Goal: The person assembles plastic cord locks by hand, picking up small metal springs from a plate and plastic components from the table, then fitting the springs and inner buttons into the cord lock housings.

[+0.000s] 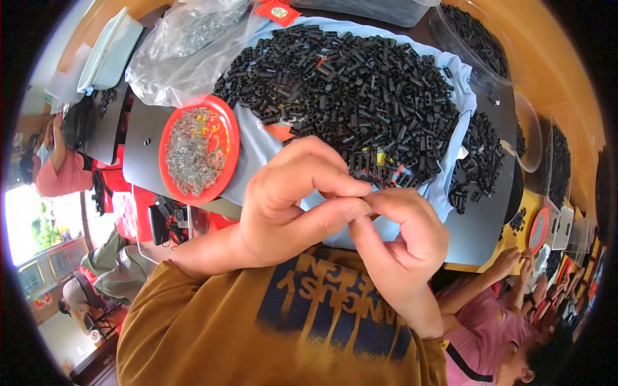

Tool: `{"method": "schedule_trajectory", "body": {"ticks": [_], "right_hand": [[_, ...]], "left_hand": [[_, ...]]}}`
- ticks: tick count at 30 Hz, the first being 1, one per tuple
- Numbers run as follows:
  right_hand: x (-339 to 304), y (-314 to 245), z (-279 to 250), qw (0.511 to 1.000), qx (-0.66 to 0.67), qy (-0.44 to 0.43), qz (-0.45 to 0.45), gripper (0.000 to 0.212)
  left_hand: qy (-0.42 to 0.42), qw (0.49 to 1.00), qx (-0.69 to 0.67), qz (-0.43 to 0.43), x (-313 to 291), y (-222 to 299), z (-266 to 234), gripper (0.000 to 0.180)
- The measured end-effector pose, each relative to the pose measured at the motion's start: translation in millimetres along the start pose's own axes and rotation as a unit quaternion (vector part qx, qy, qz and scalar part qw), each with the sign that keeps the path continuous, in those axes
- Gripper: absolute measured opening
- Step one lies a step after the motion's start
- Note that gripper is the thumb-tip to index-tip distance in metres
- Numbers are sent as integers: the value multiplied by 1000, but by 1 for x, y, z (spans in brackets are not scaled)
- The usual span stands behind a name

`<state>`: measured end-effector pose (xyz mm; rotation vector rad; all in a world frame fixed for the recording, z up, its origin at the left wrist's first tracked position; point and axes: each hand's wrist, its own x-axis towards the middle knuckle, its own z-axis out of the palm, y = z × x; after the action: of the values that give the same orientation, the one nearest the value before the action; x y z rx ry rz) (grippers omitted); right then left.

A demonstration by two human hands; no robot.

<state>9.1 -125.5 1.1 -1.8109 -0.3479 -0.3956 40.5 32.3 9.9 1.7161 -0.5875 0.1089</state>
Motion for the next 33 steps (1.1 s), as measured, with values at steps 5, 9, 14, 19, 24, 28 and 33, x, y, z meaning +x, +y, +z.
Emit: {"method": "schedule_trajectory", "body": {"ticks": [5, 9, 14, 19, 24, 28, 33], "right_hand": [[-1, 1, 0, 997, -72, 5, -36, 20], [-4, 5, -3, 1000, 5, -4, 11, 18], [-4, 5, -5, 993, 87, -2, 86, 15], [-5, 12, -6, 978, 168, -16, 118, 15], [-10, 12, 3, 955, 249, -29, 159, 14], [-7, 10, 1, 952, 256, -50, 157, 14], [-4, 10, -1, 965, 236, -51, 106, 13]], "left_hand": [[0, 997, 64, 39, -2, -3, 3, 22], [-28, 995, 82, 55, -5, -5, 2, 28], [-96, 979, 131, 121, 2, -5, -11, 38], [-119, 954, 212, 174, 5, -1, -9, 51], [-68, 925, 291, 234, -8, -17, 0, 48], [-26, 921, 300, 248, -7, -17, 0, 41], [-20, 923, 307, 233, -4, -9, 2, 39]]}}
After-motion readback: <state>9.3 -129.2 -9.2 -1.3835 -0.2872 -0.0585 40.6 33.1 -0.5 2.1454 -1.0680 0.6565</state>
